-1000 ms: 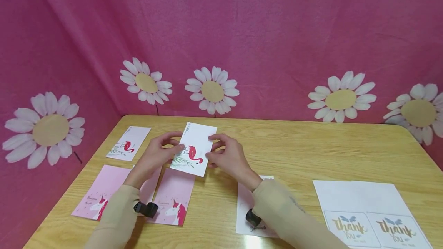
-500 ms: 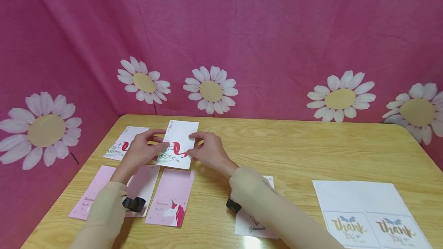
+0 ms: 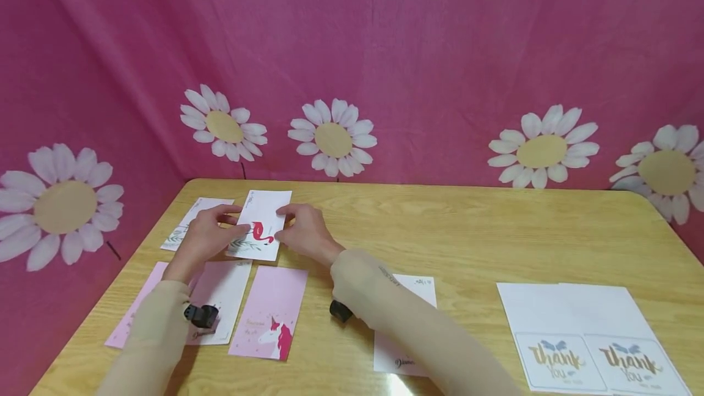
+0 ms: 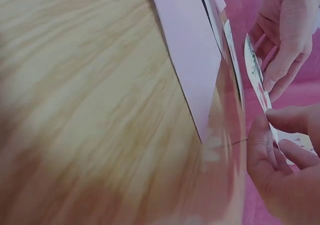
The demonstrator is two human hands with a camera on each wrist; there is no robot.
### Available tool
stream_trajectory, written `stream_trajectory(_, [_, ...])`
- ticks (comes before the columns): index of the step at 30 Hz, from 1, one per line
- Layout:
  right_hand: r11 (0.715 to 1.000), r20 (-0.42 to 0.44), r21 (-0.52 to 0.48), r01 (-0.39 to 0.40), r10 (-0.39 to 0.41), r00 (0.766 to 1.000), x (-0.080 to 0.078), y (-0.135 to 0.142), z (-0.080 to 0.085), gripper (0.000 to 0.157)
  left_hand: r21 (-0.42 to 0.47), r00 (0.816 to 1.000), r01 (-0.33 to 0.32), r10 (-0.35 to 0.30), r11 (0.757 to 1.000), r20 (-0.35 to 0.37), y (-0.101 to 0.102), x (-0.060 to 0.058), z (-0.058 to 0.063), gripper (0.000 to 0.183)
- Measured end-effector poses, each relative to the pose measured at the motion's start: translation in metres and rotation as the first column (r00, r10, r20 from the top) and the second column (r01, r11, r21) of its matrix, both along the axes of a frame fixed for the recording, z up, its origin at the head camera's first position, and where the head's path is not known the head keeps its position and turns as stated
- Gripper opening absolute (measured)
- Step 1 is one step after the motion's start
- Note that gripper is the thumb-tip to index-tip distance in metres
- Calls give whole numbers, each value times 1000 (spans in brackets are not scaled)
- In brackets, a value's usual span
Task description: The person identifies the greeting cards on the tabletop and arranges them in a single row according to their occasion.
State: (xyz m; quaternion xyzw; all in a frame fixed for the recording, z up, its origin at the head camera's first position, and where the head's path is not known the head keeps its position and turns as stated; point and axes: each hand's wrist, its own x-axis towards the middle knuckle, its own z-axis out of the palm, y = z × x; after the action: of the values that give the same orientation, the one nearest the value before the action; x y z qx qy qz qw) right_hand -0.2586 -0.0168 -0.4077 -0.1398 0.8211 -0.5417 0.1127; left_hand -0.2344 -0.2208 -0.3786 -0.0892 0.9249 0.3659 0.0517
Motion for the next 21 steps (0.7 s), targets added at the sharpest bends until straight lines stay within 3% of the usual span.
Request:
stream_trajectory(6, [1000,22,-22,-2,2,1000,-11,-16,-1,44,-84,1000,-3,5,996,28,-5,-4,-2,59])
stream_trajectory(11, [1000,46,-3,10,-10,999,-17,-28,-2,45,-174,999,0,-9,985,-50,-13,-6,0,54])
stream_trajectory(14, [999,24,31,8,-8,1000,-20,-32,-2,46,-181,997,-35,23,983,-69,-20,-8,3,53])
stream_trajectory(17, [997,-13,74,-8,9,1000,-23,-36,-3,46,-156,997,-73,69,985,-35,-29,-10,2,54])
stream_trajectory(21, [991,-37,128,-31,36,999,-25,-40,-3,45,-167,996,-68,76,984,41,-43,-15,-3,53])
